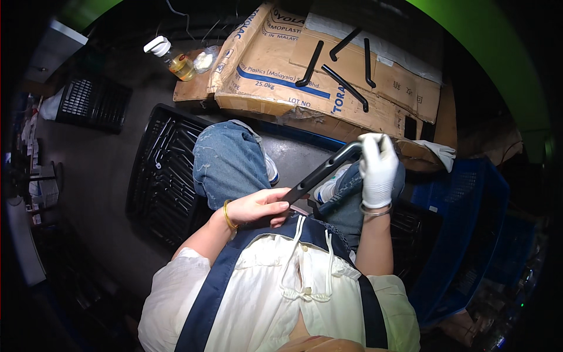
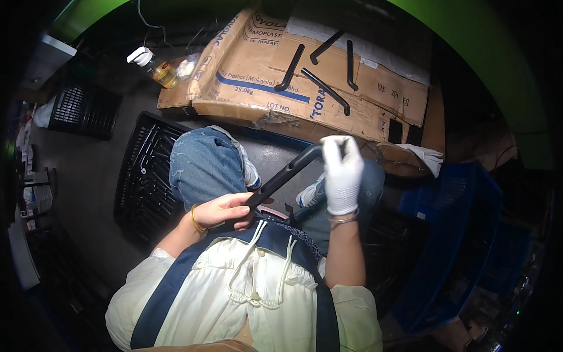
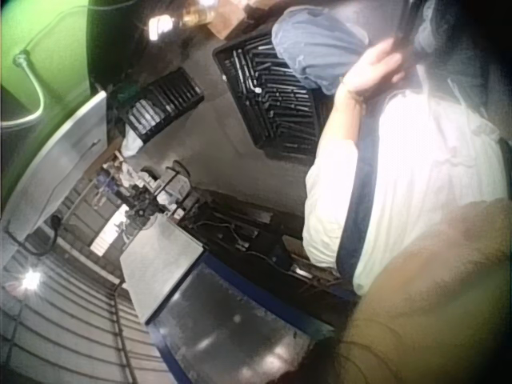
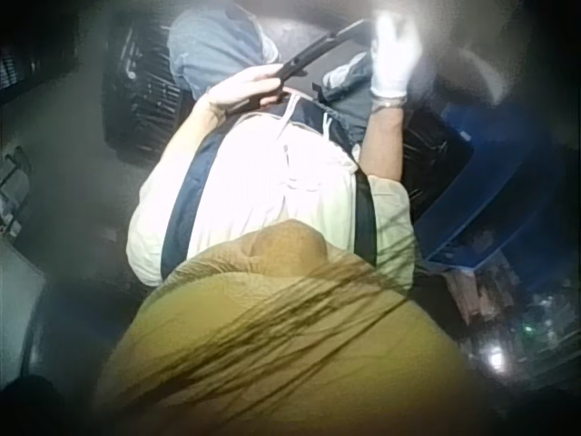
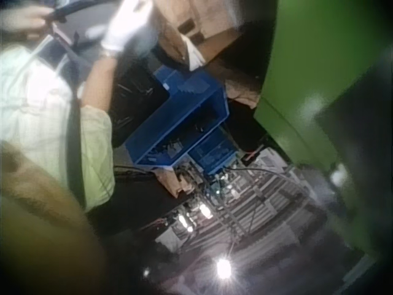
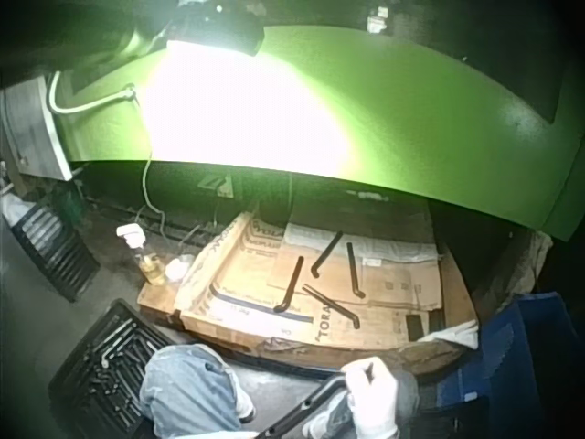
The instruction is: The person is manually assembling small components onto L-shaped black metal or plastic rods, likely for light fixtures.
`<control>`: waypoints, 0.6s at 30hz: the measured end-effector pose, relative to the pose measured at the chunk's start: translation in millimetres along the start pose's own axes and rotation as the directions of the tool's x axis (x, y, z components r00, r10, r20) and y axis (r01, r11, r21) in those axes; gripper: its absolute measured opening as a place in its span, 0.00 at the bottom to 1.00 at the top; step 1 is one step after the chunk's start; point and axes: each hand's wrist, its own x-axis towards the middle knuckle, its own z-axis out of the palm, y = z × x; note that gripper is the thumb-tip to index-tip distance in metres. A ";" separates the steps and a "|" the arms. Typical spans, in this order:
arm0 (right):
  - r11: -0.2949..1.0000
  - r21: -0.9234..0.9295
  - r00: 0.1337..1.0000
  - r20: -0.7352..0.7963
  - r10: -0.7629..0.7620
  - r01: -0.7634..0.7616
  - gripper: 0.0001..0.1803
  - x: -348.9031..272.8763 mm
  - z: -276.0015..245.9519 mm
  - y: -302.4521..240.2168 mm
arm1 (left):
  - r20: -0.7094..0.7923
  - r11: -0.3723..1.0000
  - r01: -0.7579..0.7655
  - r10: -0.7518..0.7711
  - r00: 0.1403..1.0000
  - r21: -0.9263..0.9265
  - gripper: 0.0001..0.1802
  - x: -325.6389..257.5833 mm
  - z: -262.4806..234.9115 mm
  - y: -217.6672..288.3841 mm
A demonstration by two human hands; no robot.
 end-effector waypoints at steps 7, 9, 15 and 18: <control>0.988 -0.145 0.912 0.411 0.012 0.052 0.10 -52.7 52.4 29.7 | -0.342 0.874 -0.079 0.269 0.900 0.479 0.22 28.7 14.1 25.4; 0.977 -0.007 0.909 0.364 0.201 -0.213 0.11 -52.8 38.5 23.5 | -0.350 0.935 -0.104 0.228 0.909 0.339 0.19 27.2 7.8 22.5; 0.825 -0.427 0.893 0.409 -0.188 0.369 0.06 -61.9 36.0 5.8 | -0.362 0.970 -0.223 0.243 0.900 0.097 0.15 27.6 17.7 24.5; 0.745 -0.474 0.855 0.454 -0.251 0.470 0.05 -65.6 40.7 -2.8 | -0.345 0.973 -0.215 0.229 0.910 0.079 0.15 27.2 17.6 24.1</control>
